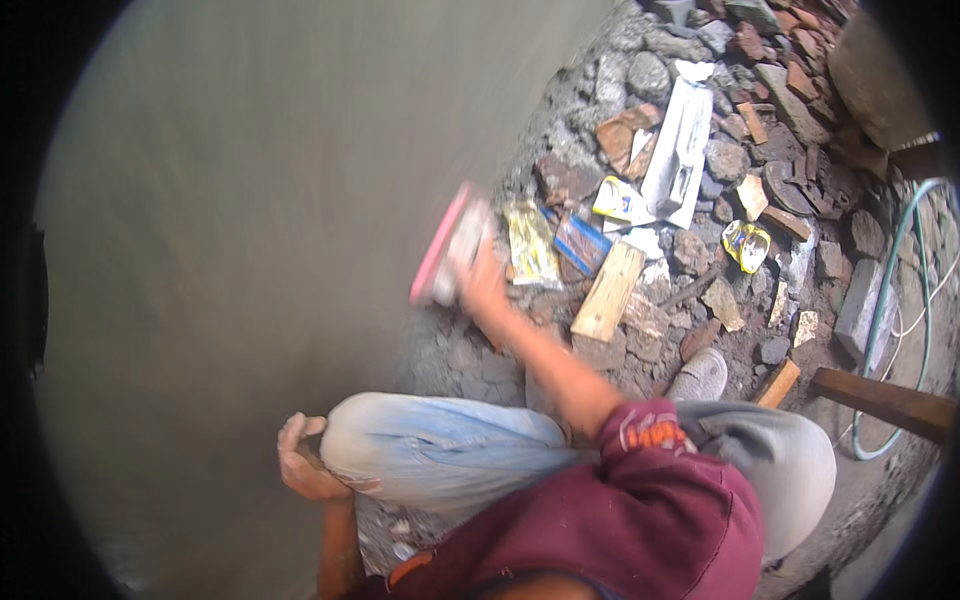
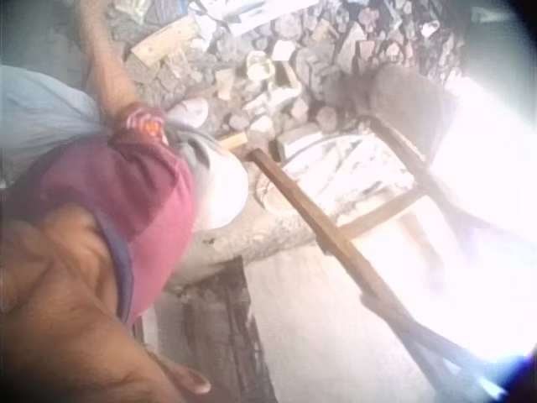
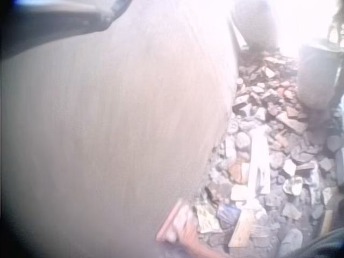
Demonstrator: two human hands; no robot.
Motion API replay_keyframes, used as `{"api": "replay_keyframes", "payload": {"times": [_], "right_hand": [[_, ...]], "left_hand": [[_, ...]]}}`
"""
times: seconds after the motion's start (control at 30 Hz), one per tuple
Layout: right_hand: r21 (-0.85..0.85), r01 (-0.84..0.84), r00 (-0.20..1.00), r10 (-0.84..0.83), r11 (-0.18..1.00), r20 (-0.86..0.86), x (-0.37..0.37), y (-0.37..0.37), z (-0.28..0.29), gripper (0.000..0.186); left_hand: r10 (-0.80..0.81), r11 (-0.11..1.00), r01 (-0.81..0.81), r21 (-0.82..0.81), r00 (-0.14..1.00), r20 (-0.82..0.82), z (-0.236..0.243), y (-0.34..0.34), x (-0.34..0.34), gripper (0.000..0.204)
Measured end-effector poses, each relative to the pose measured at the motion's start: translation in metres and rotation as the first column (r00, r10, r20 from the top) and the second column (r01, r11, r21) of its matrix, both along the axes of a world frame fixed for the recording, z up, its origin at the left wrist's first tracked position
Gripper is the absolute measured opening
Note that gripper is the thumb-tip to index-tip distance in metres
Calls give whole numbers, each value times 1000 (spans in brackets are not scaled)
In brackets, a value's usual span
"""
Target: The person smooths a curved concrete wall using a pink trowel held in the right hand, moving it in circular and sweeping motions. The person occasionally touches the wall with the left hand to check the surface while remaining in a squatting position.
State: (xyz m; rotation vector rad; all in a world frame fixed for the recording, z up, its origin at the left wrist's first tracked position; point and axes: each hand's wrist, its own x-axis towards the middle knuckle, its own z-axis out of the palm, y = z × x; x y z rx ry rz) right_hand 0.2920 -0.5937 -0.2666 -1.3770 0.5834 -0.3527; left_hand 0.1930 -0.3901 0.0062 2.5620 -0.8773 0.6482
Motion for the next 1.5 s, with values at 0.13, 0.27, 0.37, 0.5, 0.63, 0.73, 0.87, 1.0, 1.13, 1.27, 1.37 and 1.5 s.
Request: {"api": "replay_keyframes", "payload": {"times": [0.13, 0.27, 0.37, 0.5, 0.63, 0.73, 0.87, 1.0, 1.13, 1.27, 1.37, 1.5], "right_hand": [[196, -153, 982, 127, 969, 139, -63, 80, -12, 75], [104, 172, 985, -172, 980, -6, 5, -34, -35, 75], [63, 332, 934, -318, 941, -160, 55, -173, -50, 67], [314, 465, 806, -543, 828, 235, 84, -266, -66, 56], [844, -111, 774, -487, 524, 404, 58, -257, -29, 56], [892, -130, 808, -475, 433, 349, 24, -243, -30, 56], [873, -386, 739, -466, 299, 487, -6, -227, -35, 50], [694, -714, 589, -455, 95, 668, -15, -208, -1, 43], [545, -837, 453, -487, 56, 746, -15, -206, 33, 45], [424, -902, 364, -388, 79, 847, -8, -184, 63, 50], [494, -860, 439, -313, 126, 842, -28, -168, 107, 58], [569, -760, 530, -209, 315, 822, -43, -166, 112, 62]], "left_hand": [[-197, 960, 178, 215, 978, 69, 9, -47, 24, 86], [-255, 950, 226, 216, 959, 121, -8, -31, 30, 84], [-212, 958, 207, 197, 977, 3, -13, -20, 33, 84], [-275, 937, 257, 236, 960, 46, -5, -66, 38, 74], [-91, 988, 97, 119, 994, -52, -9, -54, 33, 56], [-69, 996, 73, 57, 995, -79, -10, -59, 29, 50], [-122, 985, 137, 104, 982, -144, -7, -63, 33, 45], [-82, 935, 237, 262, 868, -489, 35, -120, 58, 50], [-317, 783, 546, 299, 762, -565, 40, -202, 95, 66], [-464, 632, 660, 406, 742, -484, 20, -262, 112, 74], [-546, 544, 677, 495, 734, -404, -3, -288, 124, 77], [-596, 601, 663, 446, 744, -304, -20, -301, 145, 74]]}}
